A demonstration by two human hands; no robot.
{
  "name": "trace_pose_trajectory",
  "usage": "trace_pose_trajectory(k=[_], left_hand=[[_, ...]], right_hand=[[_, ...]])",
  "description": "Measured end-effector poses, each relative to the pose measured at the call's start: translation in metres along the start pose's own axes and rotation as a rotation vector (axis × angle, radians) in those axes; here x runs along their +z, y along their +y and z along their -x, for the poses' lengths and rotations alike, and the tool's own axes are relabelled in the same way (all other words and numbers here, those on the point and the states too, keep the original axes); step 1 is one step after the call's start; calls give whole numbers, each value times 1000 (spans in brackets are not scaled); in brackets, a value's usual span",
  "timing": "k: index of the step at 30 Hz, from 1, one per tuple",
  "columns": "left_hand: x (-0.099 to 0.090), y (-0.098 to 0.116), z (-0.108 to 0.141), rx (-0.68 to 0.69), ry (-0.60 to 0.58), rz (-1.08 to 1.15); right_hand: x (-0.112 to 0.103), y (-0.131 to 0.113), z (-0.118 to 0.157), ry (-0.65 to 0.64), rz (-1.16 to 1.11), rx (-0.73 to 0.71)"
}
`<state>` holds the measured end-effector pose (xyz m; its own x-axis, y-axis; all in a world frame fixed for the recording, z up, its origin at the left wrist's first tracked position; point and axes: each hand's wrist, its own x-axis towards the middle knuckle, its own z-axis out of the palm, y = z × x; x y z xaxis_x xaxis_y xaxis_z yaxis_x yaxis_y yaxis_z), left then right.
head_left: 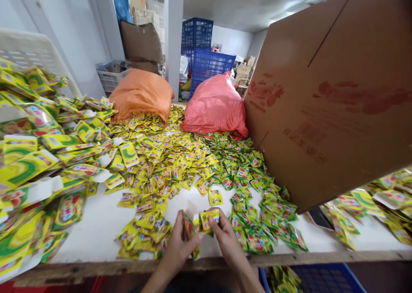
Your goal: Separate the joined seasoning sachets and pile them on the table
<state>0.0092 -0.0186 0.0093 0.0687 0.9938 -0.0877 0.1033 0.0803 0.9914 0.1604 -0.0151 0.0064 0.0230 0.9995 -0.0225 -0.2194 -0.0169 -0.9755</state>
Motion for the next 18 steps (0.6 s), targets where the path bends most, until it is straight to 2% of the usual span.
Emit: trace_pose_trajectory(k=[3, 5, 7, 9, 11, 16, 18], left_hand=[[4, -6, 5, 9, -64, 35], [5, -8, 7, 29, -59, 34], [5, -8, 9, 57, -48, -15], [5, -5, 9, 91, -47, -95], [4, -1, 9, 127, -30, -179], [7, 2, 6, 81, 69, -433], [9, 0, 5, 96, 49, -536]], right_hand=[[18, 13, -3, 146, -138, 2], [31, 21, -3, 236, -228, 48], [41, 25, -2, 232, -286, 137], [44, 25, 0, 157, -317, 221], [40, 21, 0, 131, -313, 238], [13, -9, -3, 414, -84, 29], [9, -23, -2, 403, 36, -43]])
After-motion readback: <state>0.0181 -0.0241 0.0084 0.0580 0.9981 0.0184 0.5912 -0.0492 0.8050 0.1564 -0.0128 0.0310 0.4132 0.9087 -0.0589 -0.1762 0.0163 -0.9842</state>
